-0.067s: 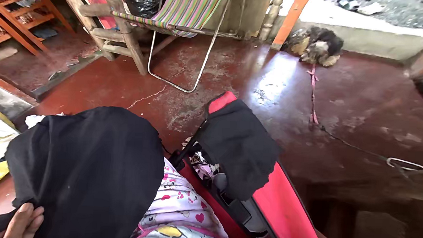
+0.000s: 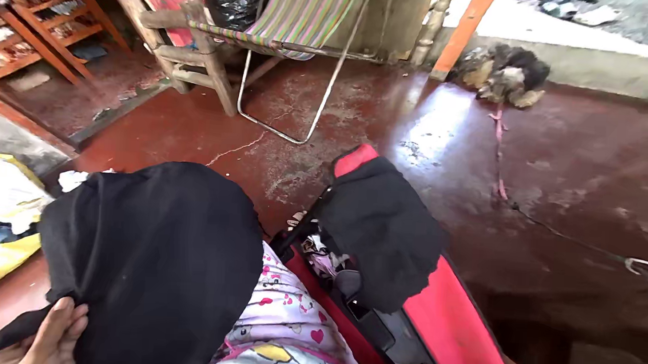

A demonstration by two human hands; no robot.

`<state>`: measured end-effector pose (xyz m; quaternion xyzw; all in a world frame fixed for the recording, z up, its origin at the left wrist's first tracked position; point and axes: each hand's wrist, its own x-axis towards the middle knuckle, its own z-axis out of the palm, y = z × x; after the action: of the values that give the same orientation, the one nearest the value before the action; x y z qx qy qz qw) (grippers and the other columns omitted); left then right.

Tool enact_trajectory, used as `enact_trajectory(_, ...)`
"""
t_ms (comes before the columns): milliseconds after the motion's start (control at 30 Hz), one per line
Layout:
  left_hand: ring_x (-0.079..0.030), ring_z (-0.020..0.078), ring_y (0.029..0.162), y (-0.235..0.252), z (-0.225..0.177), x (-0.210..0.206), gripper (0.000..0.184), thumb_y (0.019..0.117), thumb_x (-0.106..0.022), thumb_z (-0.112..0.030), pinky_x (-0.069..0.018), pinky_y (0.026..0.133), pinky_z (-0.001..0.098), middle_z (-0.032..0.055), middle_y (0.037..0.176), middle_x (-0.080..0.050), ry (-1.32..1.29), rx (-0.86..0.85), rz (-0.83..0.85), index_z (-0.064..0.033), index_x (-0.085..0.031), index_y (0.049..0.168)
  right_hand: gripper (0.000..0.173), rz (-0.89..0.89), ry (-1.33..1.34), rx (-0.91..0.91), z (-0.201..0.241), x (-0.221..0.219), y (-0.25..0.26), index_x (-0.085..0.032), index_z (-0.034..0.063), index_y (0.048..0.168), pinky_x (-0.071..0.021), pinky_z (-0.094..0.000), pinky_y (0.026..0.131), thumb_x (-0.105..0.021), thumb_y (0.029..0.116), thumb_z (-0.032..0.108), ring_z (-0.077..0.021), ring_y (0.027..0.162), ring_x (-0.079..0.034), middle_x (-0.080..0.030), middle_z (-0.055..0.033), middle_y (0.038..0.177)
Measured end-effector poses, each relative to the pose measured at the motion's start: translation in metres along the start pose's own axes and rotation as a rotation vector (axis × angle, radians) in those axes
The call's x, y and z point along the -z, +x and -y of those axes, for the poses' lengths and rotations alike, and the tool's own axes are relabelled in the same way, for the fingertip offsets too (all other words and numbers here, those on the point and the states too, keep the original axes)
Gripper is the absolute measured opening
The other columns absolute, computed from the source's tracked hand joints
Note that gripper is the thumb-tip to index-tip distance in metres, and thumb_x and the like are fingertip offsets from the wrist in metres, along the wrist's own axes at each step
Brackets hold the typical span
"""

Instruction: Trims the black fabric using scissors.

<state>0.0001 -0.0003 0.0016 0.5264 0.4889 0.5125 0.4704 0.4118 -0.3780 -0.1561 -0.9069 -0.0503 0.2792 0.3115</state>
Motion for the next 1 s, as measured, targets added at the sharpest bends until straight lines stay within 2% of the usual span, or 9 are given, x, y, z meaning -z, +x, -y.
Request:
enact_trajectory(33,-0.073,0.0073,0.067,-0.001,-0.001,0.000,0.007,0.0995,-0.062,0.000,-0.0624,0.062,0.0218,-0.0022,0.077,-0.074,-0.013,0.021,-0.029,-0.0043,-0.057,0.102,0.033,-0.021,0.209,-0.184,0.059,0.026,-0.016,-0.050,-0.0186,0.134,-0.0412,-0.0352,0.106,-0.045,0.1074,0.000,-0.0291,0.123,-0.058,-0.057,-0.0305,0.136)
enact_trajectory(100,-0.072,0.0070,0.066,-0.002,-0.002,-0.001,0.010,0.0981,-0.062,0.002,-0.0622,0.061,0.0219,-0.0018,0.077,-0.074,-0.047,0.040,-0.065,-0.0046,-0.057,0.103,0.034,-0.182,0.470,-0.077,0.092,0.047,-0.015,-0.048,-0.0178,0.135,-0.0449,-0.0406,0.100,-0.047,0.1051,-0.001,-0.0297,0.107,-0.058,-0.058,-0.0309,0.125)
enact_trajectory(167,-0.072,0.0076,0.064,-0.003,-0.003,-0.002,0.010,0.0977,-0.062,0.003,-0.0617,0.060,0.0219,-0.0007,0.076,-0.074,-0.070,0.060,-0.079,-0.0033,-0.058,0.104,0.033,-0.251,0.527,0.225,0.072,0.062,0.034,-0.052,-0.0047,0.127,-0.0491,-0.0249,0.072,-0.045,0.1088,0.022,-0.0061,0.078,-0.055,-0.058,-0.0080,0.099)
enact_trajectory(267,-0.071,0.0090,0.062,-0.001,-0.001,-0.001,0.006,0.0975,-0.062,0.003,-0.0611,0.059,0.0222,0.0024,0.075,-0.073,-0.096,0.064,-0.085,-0.0008,-0.060,0.102,0.033,-0.141,0.801,0.493,0.111,0.110,0.060,-0.060,0.0225,0.127,-0.0438,-0.0139,0.049,-0.039,0.1073,0.038,0.0047,0.058,-0.054,-0.068,0.0111,0.087)
enact_trajectory(400,-0.071,0.0105,0.062,0.001,0.002,0.001,0.004,0.0960,-0.063,0.004,-0.0615,0.060,0.0233,0.0048,0.076,-0.074,-0.132,0.060,-0.088,0.0007,-0.062,0.098,0.036,0.309,0.870,0.928,0.199,0.145,0.009,-0.057,0.0242,0.135,-0.0608,-0.0293,0.076,-0.039,0.1066,0.036,-0.0073,0.077,-0.067,-0.063,0.0080,0.086)
enact_trajectory(533,-0.072,0.0124,0.063,0.002,0.002,0.003,0.005,0.0959,-0.061,0.007,-0.0620,0.060,0.0245,0.0080,0.077,-0.074,-0.195,0.075,-0.082,0.0025,-0.063,0.098,0.045,0.645,0.693,0.831,0.273,0.077,-0.101,-0.049,0.0290,0.143,-0.0581,-0.0309,0.045,-0.049,0.0994,0.022,-0.0135,0.053,-0.063,-0.065,-0.0044,0.084)
enact_trajectory(667,-0.073,0.0147,0.064,0.000,-0.001,0.006,0.004,0.0976,-0.058,0.007,-0.0626,0.062,0.0261,0.0105,0.077,-0.074,-0.270,0.131,-0.108,0.0050,-0.062,0.098,0.060,0.963,0.220,0.810,0.292,-0.018,-0.140,-0.046,0.0335,0.153,-0.0525,-0.0273,0.051,-0.066,0.0969,0.021,-0.0135,0.057,-0.059,-0.067,-0.0073,0.090)
enact_trajectory(800,-0.072,0.0152,0.064,-0.002,-0.003,0.011,0.004,0.0981,-0.058,0.008,-0.0619,0.061,0.0256,0.0131,0.078,-0.074,-0.346,0.208,-0.110,0.0069,-0.061,0.100,0.065,0.826,-0.253,1.039,0.296,-0.077,-0.161,-0.036,0.0381,0.159,-0.0565,-0.0442,0.084,-0.063,0.0999,0.039,-0.0204,0.098,-0.066,-0.063,-0.0084,0.129)
enact_trajectory(1000,-0.071,0.0146,0.062,-0.004,-0.004,0.015,0.007,0.0978,-0.057,0.008,-0.0607,0.060,0.0244,0.0145,0.077,-0.073,-0.409,0.258,-0.094,0.0080,-0.064,0.096,0.056,0.511,-0.655,1.371,0.264,-0.116,-0.181,-0.038,0.0356,0.159,-0.0511,-0.0607,0.082,-0.044,0.1062,0.051,-0.0412,0.100,-0.064,-0.064,-0.0206,0.113)
